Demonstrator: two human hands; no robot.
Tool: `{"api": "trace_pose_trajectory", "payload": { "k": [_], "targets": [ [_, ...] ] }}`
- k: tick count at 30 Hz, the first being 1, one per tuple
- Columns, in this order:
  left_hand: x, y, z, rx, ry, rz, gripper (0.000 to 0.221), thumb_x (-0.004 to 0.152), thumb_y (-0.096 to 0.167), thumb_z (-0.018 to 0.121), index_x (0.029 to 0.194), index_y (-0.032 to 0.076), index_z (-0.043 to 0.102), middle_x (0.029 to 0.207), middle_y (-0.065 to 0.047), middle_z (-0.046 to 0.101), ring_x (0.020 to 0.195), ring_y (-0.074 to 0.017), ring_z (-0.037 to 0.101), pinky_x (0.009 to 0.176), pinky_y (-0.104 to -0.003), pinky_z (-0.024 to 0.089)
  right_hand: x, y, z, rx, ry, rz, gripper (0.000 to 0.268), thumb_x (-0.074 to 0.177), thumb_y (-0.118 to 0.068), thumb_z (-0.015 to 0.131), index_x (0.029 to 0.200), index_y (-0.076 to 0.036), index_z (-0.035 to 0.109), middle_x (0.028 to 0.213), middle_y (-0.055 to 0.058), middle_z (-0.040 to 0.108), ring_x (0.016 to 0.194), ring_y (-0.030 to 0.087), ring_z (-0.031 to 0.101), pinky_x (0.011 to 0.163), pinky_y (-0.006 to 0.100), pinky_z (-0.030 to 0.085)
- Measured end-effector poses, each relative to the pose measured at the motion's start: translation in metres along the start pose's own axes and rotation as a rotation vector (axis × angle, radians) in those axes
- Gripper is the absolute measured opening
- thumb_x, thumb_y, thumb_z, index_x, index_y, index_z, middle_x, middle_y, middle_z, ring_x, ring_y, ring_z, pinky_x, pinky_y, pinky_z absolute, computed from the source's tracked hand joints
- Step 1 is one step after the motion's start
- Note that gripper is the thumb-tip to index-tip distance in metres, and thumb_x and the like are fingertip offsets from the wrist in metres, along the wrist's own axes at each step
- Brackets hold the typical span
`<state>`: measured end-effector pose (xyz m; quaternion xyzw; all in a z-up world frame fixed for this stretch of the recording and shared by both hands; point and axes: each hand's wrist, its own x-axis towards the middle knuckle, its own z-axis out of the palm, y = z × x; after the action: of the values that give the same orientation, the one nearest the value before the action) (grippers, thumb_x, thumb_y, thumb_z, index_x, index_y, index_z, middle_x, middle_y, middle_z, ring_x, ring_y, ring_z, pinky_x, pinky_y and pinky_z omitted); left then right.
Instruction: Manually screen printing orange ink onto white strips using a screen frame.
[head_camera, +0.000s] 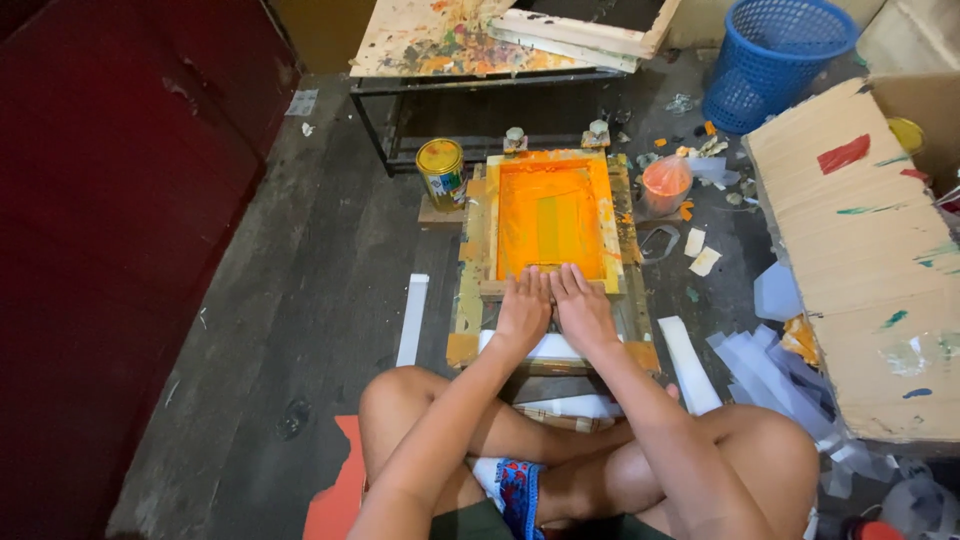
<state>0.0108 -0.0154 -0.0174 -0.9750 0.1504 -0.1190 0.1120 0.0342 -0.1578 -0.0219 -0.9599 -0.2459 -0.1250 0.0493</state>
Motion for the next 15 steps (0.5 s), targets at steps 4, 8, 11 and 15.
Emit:
{"api": "trace_pose_trajectory", "payload": {
  "k": [4, 8, 11, 15],
  "targets": [
    [-0.002, -0.003, -0.006, -0.008, -0.079, 0.007, 0.055, 0.104, 0.018, 0.040, 0.155, -0.001, 0.041, 0.158, -0.023, 0.045, 0.146, -0.0377, 0.044, 0.117, -0.059, 0.025, -0.003, -0.003, -0.009, 0.027, -0.015, 0.007, 0.063, 0.090, -0.024, 0.055, 0.151, -0.013, 0.050, 0.158, 0.012, 0.049, 0.151, 0.028, 0.039, 0.104, 0.050, 0.047],
    [-0.003, -0.004, 0.003, -0.041, -0.030, 0.003, 0.057, 0.102, 0.021, 0.045, 0.155, -0.001, 0.042, 0.158, -0.023, 0.046, 0.145, -0.0381, 0.045, 0.117, -0.059, 0.027, -0.001, 0.000, 0.001, 0.037, -0.019, 0.012, 0.064, 0.090, -0.024, 0.056, 0.152, -0.013, 0.050, 0.159, 0.013, 0.048, 0.152, 0.027, 0.037, 0.106, 0.046, 0.047],
    [-0.002, -0.004, 0.010, -0.048, 0.014, 0.007, 0.059, 0.099, 0.021, 0.046, 0.154, -0.001, 0.043, 0.156, -0.023, 0.047, 0.144, -0.0389, 0.046, 0.116, -0.059, 0.028, -0.002, 0.003, 0.006, 0.026, 0.019, 0.000, 0.064, 0.089, -0.025, 0.058, 0.151, -0.013, 0.052, 0.157, 0.013, 0.050, 0.151, 0.027, 0.039, 0.106, 0.042, 0.048],
    [-0.003, -0.005, 0.008, -0.030, 0.036, 0.004, 0.058, 0.099, 0.020, 0.046, 0.154, 0.000, 0.045, 0.155, -0.022, 0.049, 0.143, -0.0369, 0.048, 0.115, -0.057, 0.029, -0.002, 0.002, 0.006, 0.041, 0.055, -0.006, 0.062, 0.089, -0.023, 0.057, 0.150, -0.012, 0.053, 0.156, 0.015, 0.051, 0.150, 0.028, 0.040, 0.107, 0.041, 0.047]
  ]
}}
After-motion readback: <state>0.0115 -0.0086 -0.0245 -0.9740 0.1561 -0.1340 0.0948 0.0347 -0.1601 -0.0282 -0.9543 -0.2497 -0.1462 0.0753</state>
